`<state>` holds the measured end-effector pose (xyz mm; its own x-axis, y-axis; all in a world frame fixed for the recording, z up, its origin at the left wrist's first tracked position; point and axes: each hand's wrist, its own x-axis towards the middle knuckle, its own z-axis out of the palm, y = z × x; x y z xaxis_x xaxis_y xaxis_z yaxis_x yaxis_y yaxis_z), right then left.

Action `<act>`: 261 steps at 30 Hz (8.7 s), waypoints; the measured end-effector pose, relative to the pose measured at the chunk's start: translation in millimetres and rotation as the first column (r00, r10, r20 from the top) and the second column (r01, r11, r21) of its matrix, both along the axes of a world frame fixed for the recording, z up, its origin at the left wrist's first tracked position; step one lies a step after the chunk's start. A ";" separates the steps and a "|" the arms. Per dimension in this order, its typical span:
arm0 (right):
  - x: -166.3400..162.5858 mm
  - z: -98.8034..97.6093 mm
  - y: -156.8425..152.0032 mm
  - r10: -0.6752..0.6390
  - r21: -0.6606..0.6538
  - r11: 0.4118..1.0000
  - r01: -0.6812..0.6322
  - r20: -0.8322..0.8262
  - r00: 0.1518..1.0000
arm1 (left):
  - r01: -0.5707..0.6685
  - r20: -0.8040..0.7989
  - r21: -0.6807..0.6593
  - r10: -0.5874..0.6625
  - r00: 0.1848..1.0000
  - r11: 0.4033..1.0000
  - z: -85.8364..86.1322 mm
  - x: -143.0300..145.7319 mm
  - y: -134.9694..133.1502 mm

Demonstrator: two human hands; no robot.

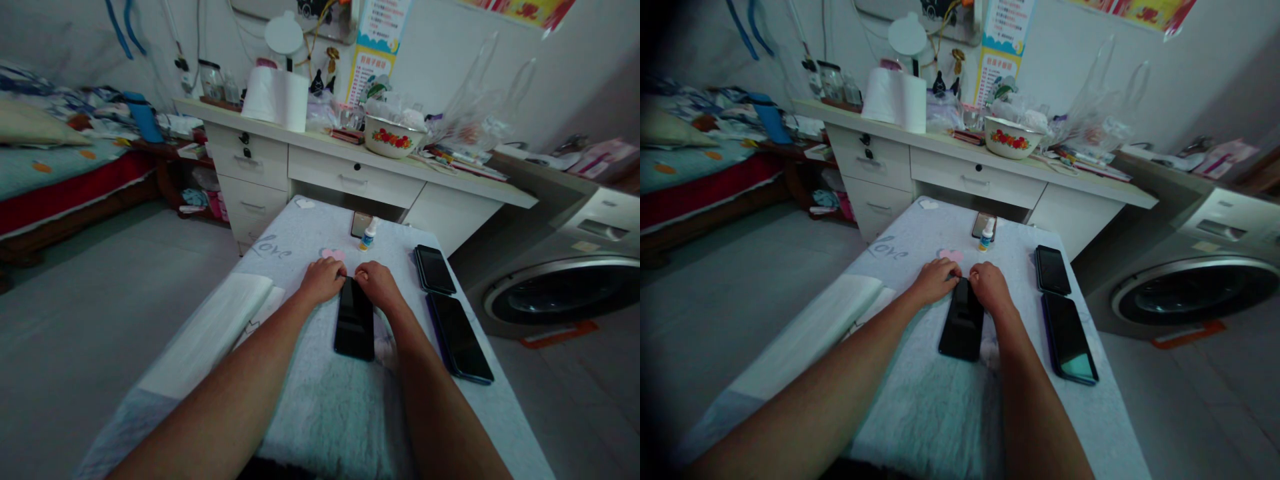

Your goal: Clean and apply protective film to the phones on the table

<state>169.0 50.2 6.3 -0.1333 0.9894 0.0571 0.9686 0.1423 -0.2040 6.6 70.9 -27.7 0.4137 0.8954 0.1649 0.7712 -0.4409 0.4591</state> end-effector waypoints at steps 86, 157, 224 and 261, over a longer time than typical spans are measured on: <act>-14.9 21.1 -22.5 0.341 -0.167 0.907 -0.387 -0.247 0.907 | -0.003 0.055 -0.008 0.004 0.998 1.000 -1.7 -2.4 1.0; -16.8 7.6 -33.5 0.214 -0.022 0.976 -0.218 -0.122 0.969 | 0.000 0.032 0.005 -0.001 0.999 1.000 -0.7 0.1 2.6; -2.3 -6.8 -31.5 0.074 0.082 0.995 -0.060 -0.181 0.981 | -0.011 0.037 0.033 0.010 0.999 0.999 -0.9 1.0 1.9; -11.9 0.4 -38.2 0.207 0.053 0.978 -0.200 -0.260 0.943 | -0.017 0.056 0.006 0.016 0.998 1.000 -1.4 0.4 1.7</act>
<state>157.0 12.0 6.7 -0.3085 0.9405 0.1423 0.8312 0.3393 -0.4405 6.9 72.6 -29.0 0.3889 0.9008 0.1930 0.7514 -0.4314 0.4993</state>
